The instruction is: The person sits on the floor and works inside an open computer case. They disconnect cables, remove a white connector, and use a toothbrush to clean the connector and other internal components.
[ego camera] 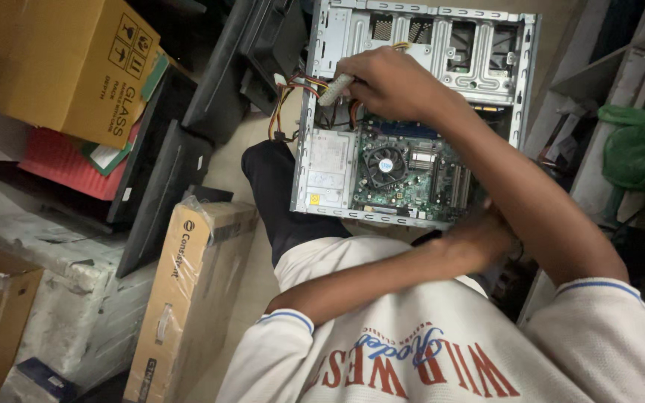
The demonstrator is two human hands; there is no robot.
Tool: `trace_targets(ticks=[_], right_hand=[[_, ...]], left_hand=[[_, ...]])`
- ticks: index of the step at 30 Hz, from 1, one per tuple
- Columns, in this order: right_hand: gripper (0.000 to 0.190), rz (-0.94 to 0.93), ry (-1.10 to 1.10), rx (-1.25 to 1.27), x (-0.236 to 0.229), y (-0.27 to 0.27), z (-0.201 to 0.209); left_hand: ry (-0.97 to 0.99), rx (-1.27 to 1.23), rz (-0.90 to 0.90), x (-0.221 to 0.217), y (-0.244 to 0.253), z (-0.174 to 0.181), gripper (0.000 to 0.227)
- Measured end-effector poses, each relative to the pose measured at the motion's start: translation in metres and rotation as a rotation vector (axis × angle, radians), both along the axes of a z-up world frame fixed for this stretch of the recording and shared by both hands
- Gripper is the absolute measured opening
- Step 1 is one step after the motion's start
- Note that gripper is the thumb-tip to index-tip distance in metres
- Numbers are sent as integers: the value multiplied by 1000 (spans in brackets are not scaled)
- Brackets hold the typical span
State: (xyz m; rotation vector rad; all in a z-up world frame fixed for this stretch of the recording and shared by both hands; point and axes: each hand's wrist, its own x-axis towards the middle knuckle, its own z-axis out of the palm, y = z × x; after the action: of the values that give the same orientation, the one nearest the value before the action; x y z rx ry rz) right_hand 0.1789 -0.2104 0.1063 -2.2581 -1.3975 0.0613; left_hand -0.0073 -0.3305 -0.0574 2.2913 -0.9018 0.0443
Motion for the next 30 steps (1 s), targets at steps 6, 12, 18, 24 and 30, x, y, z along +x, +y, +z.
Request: trace_targets(ticks=[6, 12, 18, 24, 30], right_hand=[[14, -6, 21, -30, 7, -4, 3], [14, 43, 4, 13, 10, -10, -3], [26, -3, 57, 31, -18, -24, -10], [33, 65, -209, -176, -105, -41, -26], [30, 16, -174, -147, -160, -50, -49]], left_hand=[[-110, 107, -118, 8, 30, 41, 22], [-95, 332, -153, -28, 95, 118, 21], [124, -8, -68, -12, 215, 182, 15], [-46, -336, 432, 81, 293, 174, 15], [-343, -169, 502, 178, 259, 105, 50]])
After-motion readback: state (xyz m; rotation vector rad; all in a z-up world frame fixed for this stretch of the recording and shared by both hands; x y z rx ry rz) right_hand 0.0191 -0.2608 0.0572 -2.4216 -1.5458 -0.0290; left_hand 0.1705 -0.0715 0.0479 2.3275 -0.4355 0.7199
